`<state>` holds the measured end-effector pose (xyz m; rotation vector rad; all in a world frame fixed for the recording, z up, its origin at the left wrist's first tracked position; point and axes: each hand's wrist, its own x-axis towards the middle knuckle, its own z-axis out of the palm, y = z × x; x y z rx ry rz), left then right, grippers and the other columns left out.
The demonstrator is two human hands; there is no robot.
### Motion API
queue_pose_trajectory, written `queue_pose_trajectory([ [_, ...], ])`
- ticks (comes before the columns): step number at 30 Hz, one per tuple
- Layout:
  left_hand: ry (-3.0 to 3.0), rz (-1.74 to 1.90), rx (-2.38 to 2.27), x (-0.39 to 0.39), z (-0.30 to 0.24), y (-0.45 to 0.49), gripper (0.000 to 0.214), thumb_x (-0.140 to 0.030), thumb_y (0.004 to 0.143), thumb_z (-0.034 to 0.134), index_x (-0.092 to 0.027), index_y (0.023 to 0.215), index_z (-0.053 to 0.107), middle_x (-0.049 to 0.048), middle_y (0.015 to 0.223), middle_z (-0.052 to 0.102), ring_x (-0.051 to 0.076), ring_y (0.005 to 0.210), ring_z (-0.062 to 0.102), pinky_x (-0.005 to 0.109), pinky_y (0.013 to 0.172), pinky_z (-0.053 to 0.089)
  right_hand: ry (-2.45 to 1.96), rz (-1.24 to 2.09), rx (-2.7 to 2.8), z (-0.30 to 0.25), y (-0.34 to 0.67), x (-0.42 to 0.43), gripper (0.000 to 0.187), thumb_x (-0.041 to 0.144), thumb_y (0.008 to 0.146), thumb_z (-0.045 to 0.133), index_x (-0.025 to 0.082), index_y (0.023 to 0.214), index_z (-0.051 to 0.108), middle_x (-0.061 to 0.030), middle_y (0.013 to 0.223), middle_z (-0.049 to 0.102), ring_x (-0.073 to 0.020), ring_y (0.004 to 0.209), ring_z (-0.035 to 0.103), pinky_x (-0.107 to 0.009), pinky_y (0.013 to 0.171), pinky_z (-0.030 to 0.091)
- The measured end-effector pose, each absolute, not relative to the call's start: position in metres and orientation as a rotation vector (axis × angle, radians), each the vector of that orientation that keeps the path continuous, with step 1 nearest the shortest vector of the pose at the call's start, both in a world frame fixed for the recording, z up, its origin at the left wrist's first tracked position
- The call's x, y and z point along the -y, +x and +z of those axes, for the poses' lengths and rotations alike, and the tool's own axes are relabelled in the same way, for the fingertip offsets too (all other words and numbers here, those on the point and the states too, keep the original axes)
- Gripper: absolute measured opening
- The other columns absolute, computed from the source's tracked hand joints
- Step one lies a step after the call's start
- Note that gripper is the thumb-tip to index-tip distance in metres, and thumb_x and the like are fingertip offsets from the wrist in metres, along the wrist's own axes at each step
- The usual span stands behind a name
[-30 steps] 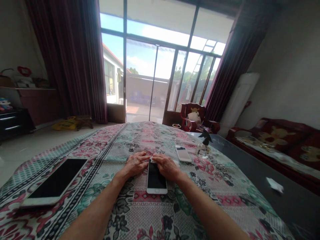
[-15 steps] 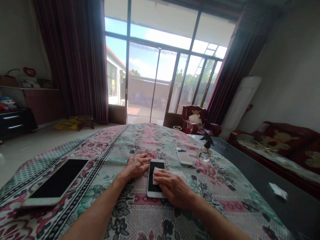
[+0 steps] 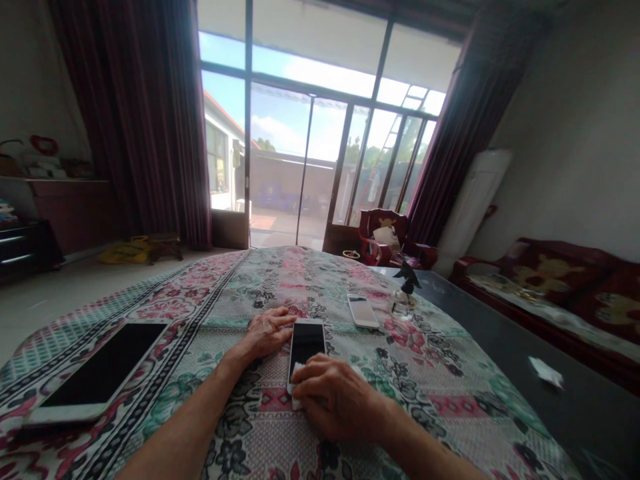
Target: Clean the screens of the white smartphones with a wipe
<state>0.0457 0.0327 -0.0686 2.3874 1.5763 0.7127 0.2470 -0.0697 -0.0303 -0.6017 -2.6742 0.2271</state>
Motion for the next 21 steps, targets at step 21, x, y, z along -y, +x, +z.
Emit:
queue_pose_trajectory([
  [21, 2.364, 0.718, -1.556, -0.036, -0.07, 0.045, 0.036, -0.037, 0.082, 0.056, -0.029, 0.117, 0.064, 0.0025, 0.132, 0.056, 0.022, 0.123, 0.049, 0.03, 0.104, 0.035, -0.875, 0.2, 2.372, -0.052, 0.269, 0.026, 0.022, 0.016, 0.09, 0.046, 0.021, 0.1, 0.065, -0.0037, 0.108, 0.066, -0.0162, 0.099, 0.058, -0.031, 0.093, 0.043],
])
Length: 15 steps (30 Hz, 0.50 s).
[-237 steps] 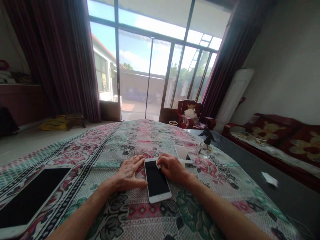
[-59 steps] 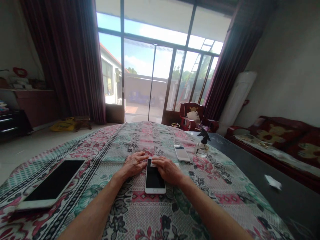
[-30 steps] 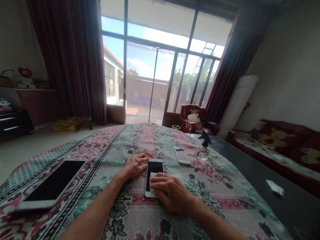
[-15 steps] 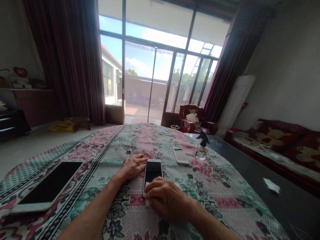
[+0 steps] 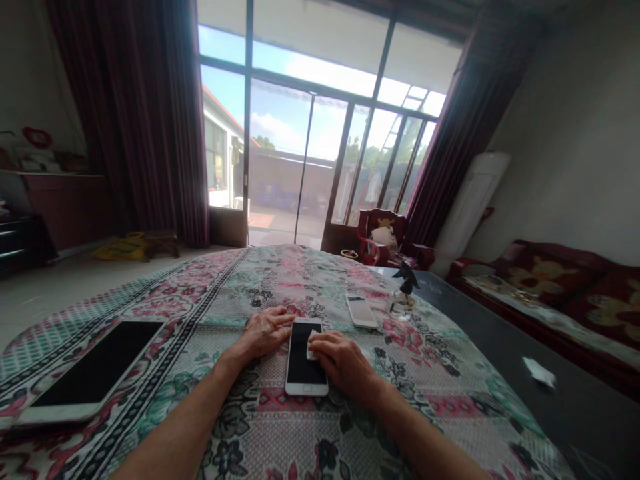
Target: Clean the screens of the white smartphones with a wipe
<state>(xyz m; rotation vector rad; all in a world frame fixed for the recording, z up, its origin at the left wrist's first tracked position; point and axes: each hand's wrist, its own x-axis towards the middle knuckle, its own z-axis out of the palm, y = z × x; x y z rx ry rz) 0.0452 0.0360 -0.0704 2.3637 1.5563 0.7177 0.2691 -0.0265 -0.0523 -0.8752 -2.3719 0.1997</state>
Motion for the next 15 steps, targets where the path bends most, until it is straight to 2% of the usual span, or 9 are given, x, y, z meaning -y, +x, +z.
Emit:
queue_pose_trajectory([
  [4, 2.369, 0.712, -1.555, -0.035, -0.07, 0.045, 0.036, -0.037, 0.082, 0.056, -0.028, 0.117, 0.064, 0.0037, 0.131, 0.056, 0.02, 0.122, 0.049, 0.028, 0.103, 0.036, -0.869, 0.204, 2.351, -0.056, 0.272, 0.02, 0.024, 0.016, 0.091, 0.046, 0.022, 0.104, 0.065, -0.0039, 0.11, 0.066, -0.0162, 0.102, 0.058, -0.031, 0.095, 0.042],
  [15, 2.367, 0.706, -1.568, -0.037, -0.071, 0.045, 0.038, -0.035, 0.081, 0.056, -0.026, 0.118, 0.063, 0.005, 0.132, 0.056, 0.021, 0.123, 0.049, 0.029, 0.104, 0.035, -0.985, 0.158, 2.297, -0.054, 0.266, -0.018, 0.021, 0.015, 0.088, 0.05, 0.02, 0.097, 0.068, -0.0043, 0.102, 0.068, -0.0163, 0.096, 0.06, -0.03, 0.089, 0.046],
])
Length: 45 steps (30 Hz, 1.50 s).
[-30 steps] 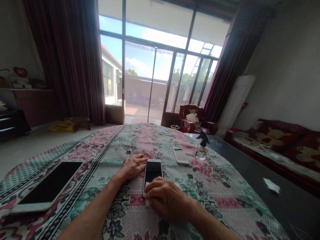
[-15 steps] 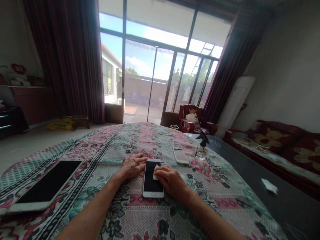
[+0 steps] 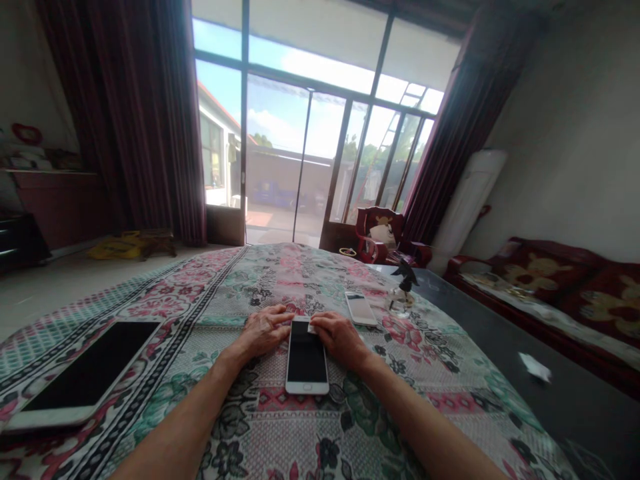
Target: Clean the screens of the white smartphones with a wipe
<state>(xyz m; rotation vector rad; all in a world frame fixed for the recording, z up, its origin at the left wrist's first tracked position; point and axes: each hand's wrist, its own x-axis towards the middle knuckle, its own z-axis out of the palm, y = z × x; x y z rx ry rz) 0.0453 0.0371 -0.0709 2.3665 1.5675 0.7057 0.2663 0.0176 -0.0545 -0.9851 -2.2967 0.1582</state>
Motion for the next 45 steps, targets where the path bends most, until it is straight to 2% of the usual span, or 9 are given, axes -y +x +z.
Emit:
queue_pose_trajectory([
  [9, 2.344, 0.7, -1.583, -0.036, -0.07, 0.045, 0.038, -0.037, 0.081, 0.056, -0.028, 0.118, 0.063, 0.0017, 0.133, 0.055, 0.021, 0.124, 0.048, 0.028, 0.105, 0.035, -0.98, 0.152, 2.322, -0.052, 0.269, -0.01, 0.021, 0.013, 0.085, 0.052, 0.019, 0.094, 0.07, -0.0049, 0.101, 0.07, -0.0164, 0.094, 0.062, -0.03, 0.088, 0.047],
  [18, 2.33, 0.7, -1.575, -0.032, -0.067, 0.045, 0.038, -0.036, 0.082, 0.054, -0.029, 0.118, 0.063, 0.0032, 0.134, 0.054, 0.022, 0.127, 0.045, 0.031, 0.107, 0.032, -0.883, 0.229, 2.459, -0.048, 0.279, 0.052, 0.025, 0.016, 0.092, 0.044, 0.02, 0.101, 0.067, -0.0048, 0.108, 0.067, -0.0154, 0.098, 0.059, -0.029, 0.091, 0.045],
  [25, 2.328, 0.706, -1.57, -0.037, -0.072, 0.044, 0.039, -0.039, 0.081, 0.054, -0.029, 0.117, 0.063, 0.0022, 0.134, 0.054, 0.022, 0.126, 0.046, 0.03, 0.107, 0.031, -0.864, 0.275, 2.521, -0.044, 0.283, 0.086, 0.026, 0.015, 0.093, 0.041, 0.021, 0.1, 0.065, -0.0026, 0.11, 0.065, -0.014, 0.099, 0.058, -0.028, 0.093, 0.043],
  [32, 2.322, 0.704, -1.568, -0.036, -0.07, 0.045, 0.037, -0.037, 0.081, 0.055, -0.031, 0.117, 0.063, 0.0014, 0.134, 0.054, 0.021, 0.126, 0.046, 0.031, 0.107, 0.031, -0.868, 0.25, 2.465, -0.046, 0.281, 0.052, 0.025, 0.017, 0.092, 0.043, 0.02, 0.098, 0.066, -0.0057, 0.105, 0.067, -0.0152, 0.097, 0.06, -0.028, 0.089, 0.046],
  [39, 2.335, 0.703, -1.571, -0.036, -0.07, 0.046, 0.038, -0.037, 0.082, 0.056, -0.029, 0.118, 0.063, 0.0039, 0.134, 0.054, 0.021, 0.125, 0.046, 0.031, 0.106, 0.033, -0.979, 0.119, 2.353, -0.051, 0.268, -0.002, 0.021, 0.012, 0.087, 0.049, 0.019, 0.094, 0.068, -0.0053, 0.1, 0.069, -0.0165, 0.093, 0.062, -0.03, 0.087, 0.046],
  [45, 2.34, 0.7, -1.575, -0.036, -0.071, 0.045, 0.037, -0.039, 0.083, 0.055, -0.032, 0.118, 0.063, 0.0016, 0.134, 0.054, 0.019, 0.125, 0.046, 0.029, 0.106, 0.032, -1.031, 0.092, 2.327, -0.051, 0.252, -0.008, 0.021, 0.009, 0.086, 0.05, 0.019, 0.091, 0.067, -0.0053, 0.096, 0.069, -0.0163, 0.092, 0.061, -0.03, 0.087, 0.046],
])
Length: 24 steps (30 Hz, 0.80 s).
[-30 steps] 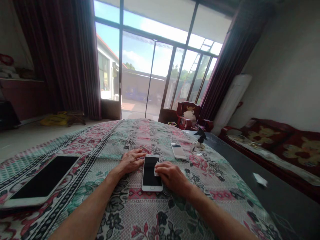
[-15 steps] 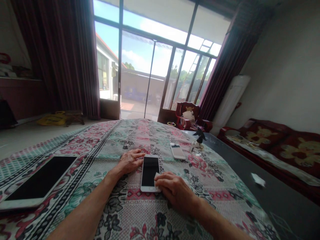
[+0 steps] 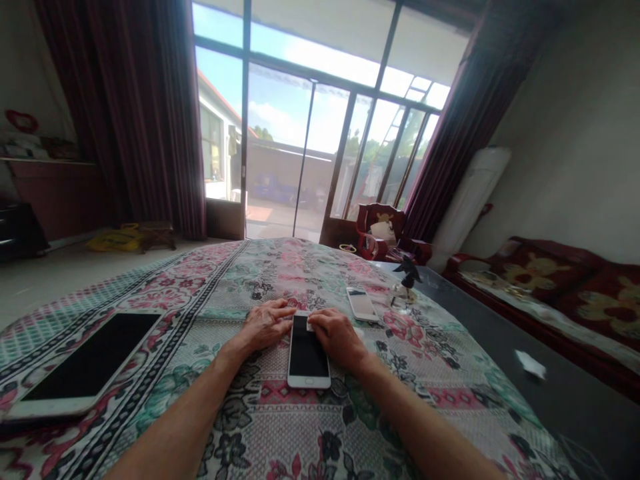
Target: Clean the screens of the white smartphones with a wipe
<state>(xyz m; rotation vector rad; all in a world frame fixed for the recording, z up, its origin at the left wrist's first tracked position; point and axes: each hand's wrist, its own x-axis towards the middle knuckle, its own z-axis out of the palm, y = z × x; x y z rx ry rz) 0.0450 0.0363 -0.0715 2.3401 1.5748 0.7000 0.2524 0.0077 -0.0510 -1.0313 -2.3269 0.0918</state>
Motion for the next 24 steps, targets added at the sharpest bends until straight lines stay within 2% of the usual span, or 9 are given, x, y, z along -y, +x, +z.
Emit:
queue_pose_trajectory([
  [14, 2.353, 0.726, -1.567, -0.035, -0.07, 0.045, 0.036, -0.038, 0.082, 0.055, -0.029, 0.116, 0.064, 0.0035, 0.132, 0.056, 0.021, 0.123, 0.049, 0.03, 0.103, 0.035, -0.828, 0.254, 2.493, -0.048, 0.258, 0.075, 0.024, 0.015, 0.092, 0.041, 0.02, 0.095, 0.064, -0.004, 0.101, 0.066, -0.015, 0.092, 0.057, -0.028, 0.088, 0.043],
  [24, 2.375, 0.809, -1.544, -0.034, -0.071, 0.045, 0.037, -0.031, 0.081, 0.057, -0.024, 0.117, 0.063, 0.0043, 0.129, 0.058, 0.02, 0.12, 0.051, 0.028, 0.102, 0.036, -0.803, 0.204, 2.506, -0.046, 0.251, 0.03, 0.021, 0.012, 0.087, 0.046, 0.019, 0.092, 0.066, -0.0039, 0.101, 0.068, -0.0145, 0.093, 0.059, -0.026, 0.087, 0.044],
])
